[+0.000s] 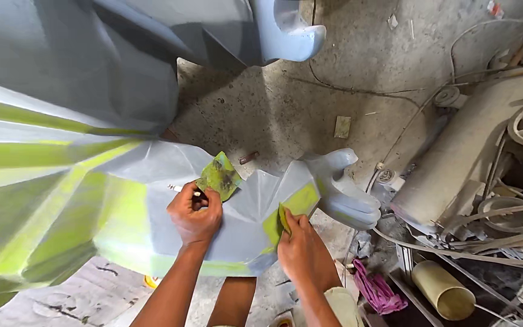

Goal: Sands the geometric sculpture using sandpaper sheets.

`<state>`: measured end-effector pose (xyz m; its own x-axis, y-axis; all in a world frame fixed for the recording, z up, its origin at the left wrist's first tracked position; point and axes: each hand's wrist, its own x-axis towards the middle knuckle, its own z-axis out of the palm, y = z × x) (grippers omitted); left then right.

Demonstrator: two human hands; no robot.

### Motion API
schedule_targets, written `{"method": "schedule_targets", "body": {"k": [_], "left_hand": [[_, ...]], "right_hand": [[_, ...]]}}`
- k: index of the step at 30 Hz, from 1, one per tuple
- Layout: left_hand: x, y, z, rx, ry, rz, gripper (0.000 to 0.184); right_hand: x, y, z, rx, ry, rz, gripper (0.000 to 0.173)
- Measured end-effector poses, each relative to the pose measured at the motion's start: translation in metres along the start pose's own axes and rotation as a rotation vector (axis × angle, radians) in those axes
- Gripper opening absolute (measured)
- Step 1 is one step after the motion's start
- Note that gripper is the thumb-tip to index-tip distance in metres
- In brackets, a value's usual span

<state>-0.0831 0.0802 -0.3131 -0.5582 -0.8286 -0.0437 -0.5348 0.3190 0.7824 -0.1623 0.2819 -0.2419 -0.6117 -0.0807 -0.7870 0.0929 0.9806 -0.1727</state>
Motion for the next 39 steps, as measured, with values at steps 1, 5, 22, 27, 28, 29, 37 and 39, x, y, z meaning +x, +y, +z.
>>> {"method": "schedule_targets", "body": {"k": [1,5,22,27,28,29,37,39], "left_hand": [[-0.002,-0.001,0.0,0.0,0.002,0.001,0.018],[-0.005,-0.003,0.002,0.021,0.005,-0.01,0.019],[0.004,-0.002,0.002,-0.025,0.036,0.0,0.019],[0.003,-0.001,0.001,-0.008,0.017,-0.008,0.018],[0.003,0.0,0.0,-0.008,0.011,-0.013,0.019],[0.003,0.0,0.0,-0.009,0.008,-0.017,0.02],[0.003,-0.001,0.0,0.006,0.004,-0.029,0.02],[0.002,-0.001,-0.001,0.002,0.003,-0.03,0.02]], "right_hand": [[-0.012,-0.004,0.005,-0.012,0.014,-0.01,0.054],[-0.047,-0.014,0.017,-0.055,0.039,-0.066,0.065],[0.1,0.059,-0.044,-0.03,0.081,-0.231,0.048],[0.089,0.037,-0.015,-0.265,0.008,-0.079,0.063],[0.08,0.04,-0.011,-0.278,-0.02,-0.076,0.064],[0.07,0.046,-0.011,-0.278,-0.047,-0.089,0.066],[0.096,0.078,-0.05,0.051,0.005,-0.14,0.041],[0.117,0.068,-0.046,0.068,0.011,-0.055,0.04]]}}
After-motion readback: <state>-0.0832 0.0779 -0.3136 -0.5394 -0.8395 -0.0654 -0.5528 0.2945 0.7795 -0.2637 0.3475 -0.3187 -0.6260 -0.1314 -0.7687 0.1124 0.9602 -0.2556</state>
